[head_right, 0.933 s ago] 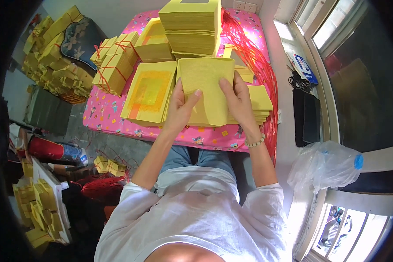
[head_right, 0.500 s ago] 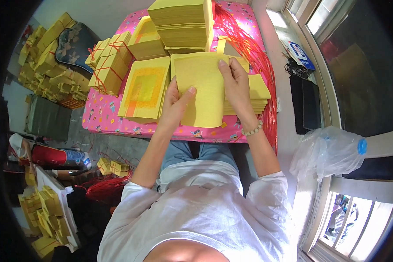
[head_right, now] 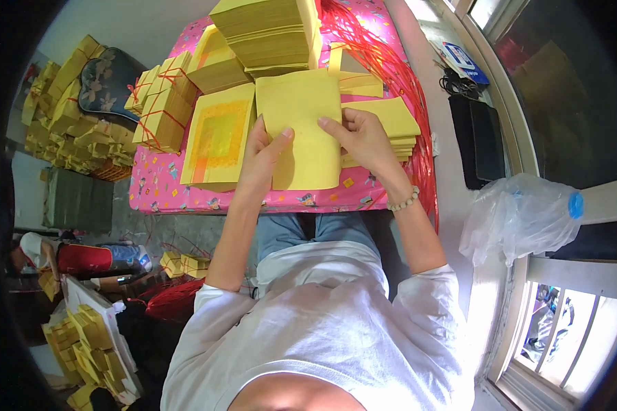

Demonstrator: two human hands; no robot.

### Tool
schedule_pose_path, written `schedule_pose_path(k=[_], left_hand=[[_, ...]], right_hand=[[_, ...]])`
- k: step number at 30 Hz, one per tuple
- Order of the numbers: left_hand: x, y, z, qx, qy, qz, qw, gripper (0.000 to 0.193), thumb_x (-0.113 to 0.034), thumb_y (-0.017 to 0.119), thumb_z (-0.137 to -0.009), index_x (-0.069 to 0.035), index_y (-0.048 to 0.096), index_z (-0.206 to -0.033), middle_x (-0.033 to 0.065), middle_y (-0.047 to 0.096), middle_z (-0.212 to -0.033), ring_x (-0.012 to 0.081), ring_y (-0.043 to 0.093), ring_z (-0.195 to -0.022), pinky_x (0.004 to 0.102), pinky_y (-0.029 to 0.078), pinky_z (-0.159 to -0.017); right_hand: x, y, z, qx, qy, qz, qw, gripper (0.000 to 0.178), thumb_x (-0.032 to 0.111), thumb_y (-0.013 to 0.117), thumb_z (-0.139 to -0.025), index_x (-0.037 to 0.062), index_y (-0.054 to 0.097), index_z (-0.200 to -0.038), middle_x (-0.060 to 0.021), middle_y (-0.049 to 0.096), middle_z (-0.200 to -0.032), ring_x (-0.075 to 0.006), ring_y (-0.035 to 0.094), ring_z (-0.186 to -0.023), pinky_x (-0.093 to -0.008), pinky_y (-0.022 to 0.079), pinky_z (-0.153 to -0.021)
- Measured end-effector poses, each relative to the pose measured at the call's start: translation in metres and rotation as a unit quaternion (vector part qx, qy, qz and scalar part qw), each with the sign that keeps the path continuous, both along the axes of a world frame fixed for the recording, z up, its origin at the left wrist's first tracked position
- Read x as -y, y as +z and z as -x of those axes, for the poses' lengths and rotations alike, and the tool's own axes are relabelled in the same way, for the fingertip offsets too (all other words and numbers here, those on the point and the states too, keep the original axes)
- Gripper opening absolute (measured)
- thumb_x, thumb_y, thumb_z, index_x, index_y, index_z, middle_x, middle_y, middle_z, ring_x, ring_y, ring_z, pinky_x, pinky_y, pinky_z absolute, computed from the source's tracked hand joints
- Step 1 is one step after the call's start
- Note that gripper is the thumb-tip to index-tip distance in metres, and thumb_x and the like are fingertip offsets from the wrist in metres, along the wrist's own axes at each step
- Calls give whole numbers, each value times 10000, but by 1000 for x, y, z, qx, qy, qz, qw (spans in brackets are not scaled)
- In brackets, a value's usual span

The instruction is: Folding and stacking joss paper sheets at a table.

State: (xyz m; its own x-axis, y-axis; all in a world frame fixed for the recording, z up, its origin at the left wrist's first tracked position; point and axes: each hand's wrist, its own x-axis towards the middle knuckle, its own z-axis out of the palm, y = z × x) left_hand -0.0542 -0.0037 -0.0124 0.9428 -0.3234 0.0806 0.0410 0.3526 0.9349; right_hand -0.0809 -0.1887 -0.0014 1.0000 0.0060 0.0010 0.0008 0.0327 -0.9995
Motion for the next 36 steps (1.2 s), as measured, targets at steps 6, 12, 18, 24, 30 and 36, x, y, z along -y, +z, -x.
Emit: schedule_pose_path(k=[6, 12, 18, 24, 30, 36], left_hand=[[3, 2, -8, -13, -22, -15, 1000, 480, 0, 513, -910, -15, 372, -1368, 88, 548, -1260, 151, 538, -1128, 290, 431, -948], [6, 5, -19, -34, 0, -3, 999, 367, -53, 552, -920, -8, 465, -1274, 95, 588, -1204, 168, 584, -1069, 301, 473, -901], [7, 6, -30, -46, 14, -11, 999, 331, -48, 552, -914, -26, 476, -1236, 90, 610, -1151, 167, 594, -1044, 296, 473, -880], [16, 8, -35, -34, 17, -7, 999, 318, -63, 565, -910, -24, 485, -1216, 86, 614, -1131, 161, 592, -1029, 299, 476, -868], [23, 7, -32, -16, 45, -9, 999, 324, -59, 561, -908, -20, 478, -1219, 82, 610, -1124, 147, 590, -1005, 290, 472, -860], [22, 13, -27, 11, 59, -8, 998, 331, -54, 553, -912, -24, 469, -1231, 82, 602, -1142, 141, 586, -1011, 285, 471, -859]], right_hand=[[5, -8, -3, -9, -1, 45, 999, 311, 260, 640, -903, -34, 660, -1002, -24, 671, -773, -39, 592, -624, -190, 460, -524], [8, -3, -5, -50, 32, 67, 996, 329, 281, 642, -903, -14, 652, -1048, -21, 679, -823, -64, 634, -692, -201, 508, -591], [9, 2, 4, -58, 31, 33, 997, 323, 288, 652, -895, -10, 665, -1020, -19, 676, -794, -54, 625, -670, -193, 497, -578], [12, -2, 9, -57, -7, 48, 997, 309, 254, 649, -896, -31, 670, -1015, -30, 680, -799, -55, 618, -670, -204, 515, -562], [12, -12, 18, -34, -13, 15, 999, 293, 228, 618, -918, -17, 647, -1074, -46, 684, -874, -81, 643, -737, -215, 540, -604], [16, -19, 26, -61, 20, 22, 998, 289, 219, 605, -926, -16, 631, -1092, -58, 683, -912, -100, 658, -796, -223, 542, -637]])
